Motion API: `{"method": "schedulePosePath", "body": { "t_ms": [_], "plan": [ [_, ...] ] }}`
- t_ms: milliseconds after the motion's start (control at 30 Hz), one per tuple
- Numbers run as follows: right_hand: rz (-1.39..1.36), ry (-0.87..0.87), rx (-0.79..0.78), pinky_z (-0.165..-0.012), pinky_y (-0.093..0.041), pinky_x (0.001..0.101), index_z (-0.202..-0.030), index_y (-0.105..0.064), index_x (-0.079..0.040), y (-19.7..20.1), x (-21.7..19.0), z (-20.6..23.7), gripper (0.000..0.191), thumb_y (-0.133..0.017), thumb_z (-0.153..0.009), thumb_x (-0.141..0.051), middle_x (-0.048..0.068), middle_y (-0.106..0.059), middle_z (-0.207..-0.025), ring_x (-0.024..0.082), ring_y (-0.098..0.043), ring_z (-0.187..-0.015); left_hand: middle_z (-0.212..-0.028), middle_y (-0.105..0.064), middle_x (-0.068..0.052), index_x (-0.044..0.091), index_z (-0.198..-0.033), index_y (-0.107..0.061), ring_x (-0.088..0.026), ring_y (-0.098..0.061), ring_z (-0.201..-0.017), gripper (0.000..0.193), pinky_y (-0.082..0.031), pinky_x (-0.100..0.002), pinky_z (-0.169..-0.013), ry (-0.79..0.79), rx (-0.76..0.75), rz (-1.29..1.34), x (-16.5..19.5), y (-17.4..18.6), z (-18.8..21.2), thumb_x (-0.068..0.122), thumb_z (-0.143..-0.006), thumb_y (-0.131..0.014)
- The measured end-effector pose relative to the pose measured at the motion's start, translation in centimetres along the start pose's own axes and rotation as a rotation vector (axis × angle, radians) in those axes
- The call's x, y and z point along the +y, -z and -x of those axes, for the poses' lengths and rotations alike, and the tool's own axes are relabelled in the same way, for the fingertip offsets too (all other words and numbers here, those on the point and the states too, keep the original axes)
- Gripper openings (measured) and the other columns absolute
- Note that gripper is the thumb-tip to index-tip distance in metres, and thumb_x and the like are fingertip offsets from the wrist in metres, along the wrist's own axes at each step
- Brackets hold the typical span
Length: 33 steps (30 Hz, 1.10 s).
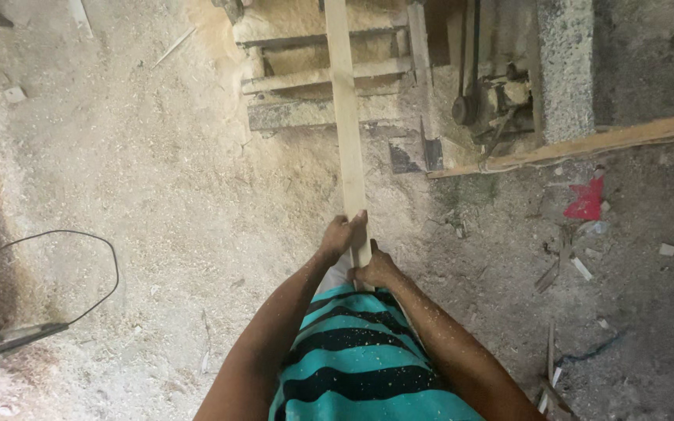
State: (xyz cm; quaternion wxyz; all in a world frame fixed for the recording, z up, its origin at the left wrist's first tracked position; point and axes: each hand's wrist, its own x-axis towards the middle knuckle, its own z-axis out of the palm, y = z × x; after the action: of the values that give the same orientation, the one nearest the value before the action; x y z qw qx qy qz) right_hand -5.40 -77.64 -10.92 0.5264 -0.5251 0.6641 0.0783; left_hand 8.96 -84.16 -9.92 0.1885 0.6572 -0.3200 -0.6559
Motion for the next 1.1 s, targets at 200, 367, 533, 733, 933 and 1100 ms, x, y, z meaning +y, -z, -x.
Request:
{"method": "schedulePosePath", "body": {
  "t_ms": [200, 367, 533, 733, 933, 1100],
  "plan": [
    [-0.109, 0.065, 0.034, -0.098, -0.056, 0.0420, -0.144, -0.042, 0.002, -0.1, -0.3, -0.2, 0.097, -0.087, -0.065, -0.031, 0.022, -0.065, -0.128, 0.036, -0.066, -0.118, -0.110, -0.074, -0.021, -0.008, -0.123, -0.063, -0.030, -0.073, -0.103, 0.076, -0.056, -0.038, -0.090, 0.020, -0.003, 0.029, 0.6, 0.5, 0.2, 0.058, -0.087, -0.068],
    [-0.079, -0.048, -0.007, -0.098, -0.059, 0.0409, -0.148, -0.034, 0.004, -0.7, 0.1, -0.4, 0.106, -0.087, -0.066, -0.037, 0.023, -0.070, -0.125, 0.034, -0.071, -0.116, -0.107, -0.075, -0.023, -0.011, -0.118, -0.068, -0.031, -0.073, -0.101, 0.077, -0.057, -0.040, -0.086, -0.050, -0.068, 0.037, 0.5, 0.5, -0.1, 0.060, -0.088, -0.066],
    [-0.061, -0.009, 0.026, -0.103, -0.054, 0.0418, -0.147, -0.040, -0.001, -0.7, 0.9, -0.6, 0.101, -0.089, -0.066, -0.036, 0.023, -0.066, -0.132, 0.036, -0.065, -0.124, -0.105, -0.074, -0.022, -0.008, -0.114, -0.067, -0.030, -0.073, -0.098, 0.072, -0.056, -0.040, -0.085, -0.002, -0.061, -0.091, 0.0, 0.2, -1.1, 0.060, -0.089, -0.064],
    [-0.070, 0.049, 0.031, -0.105, -0.052, 0.0431, -0.150, -0.029, 0.002, 0.8, 0.3, -1.2, 0.112, -0.090, -0.065, -0.038, 0.025, -0.061, -0.136, 0.038, -0.061, -0.126, -0.101, -0.076, -0.021, -0.005, -0.108, -0.073, -0.030, -0.073, -0.096, 0.069, -0.055, -0.040, -0.085, -0.070, -0.092, -0.104, 0.7, -0.1, -2.5, 0.060, -0.089, -0.063],
    [-0.082, -0.001, -0.010, -0.105, -0.052, 0.0433, -0.149, -0.028, 0.003, 2.8, -1.3, -2.2, 0.115, -0.089, -0.064, -0.045, 0.025, -0.059, -0.137, 0.038, -0.061, -0.126, -0.098, -0.076, -0.018, -0.003, -0.107, -0.071, -0.026, -0.072, -0.093, 0.064, -0.054, -0.037, -0.085, -0.062, -0.062, -0.150, 1.7, 0.2, -4.0, 0.059, -0.092, -0.062],
    [-0.057, 0.007, -0.007, -0.103, -0.053, 0.0435, -0.149, -0.030, 0.003, 3.8, -2.6, -3.2, 0.111, -0.086, -0.065, -0.042, 0.024, -0.062, -0.134, 0.039, -0.064, -0.124, -0.096, -0.076, -0.017, -0.003, -0.106, -0.073, -0.024, -0.071, -0.088, 0.062, -0.055, -0.036, -0.080, -0.053, -0.109, -0.026, 3.2, 1.2, -4.9, 0.056, -0.090, -0.064]
  ]
}}
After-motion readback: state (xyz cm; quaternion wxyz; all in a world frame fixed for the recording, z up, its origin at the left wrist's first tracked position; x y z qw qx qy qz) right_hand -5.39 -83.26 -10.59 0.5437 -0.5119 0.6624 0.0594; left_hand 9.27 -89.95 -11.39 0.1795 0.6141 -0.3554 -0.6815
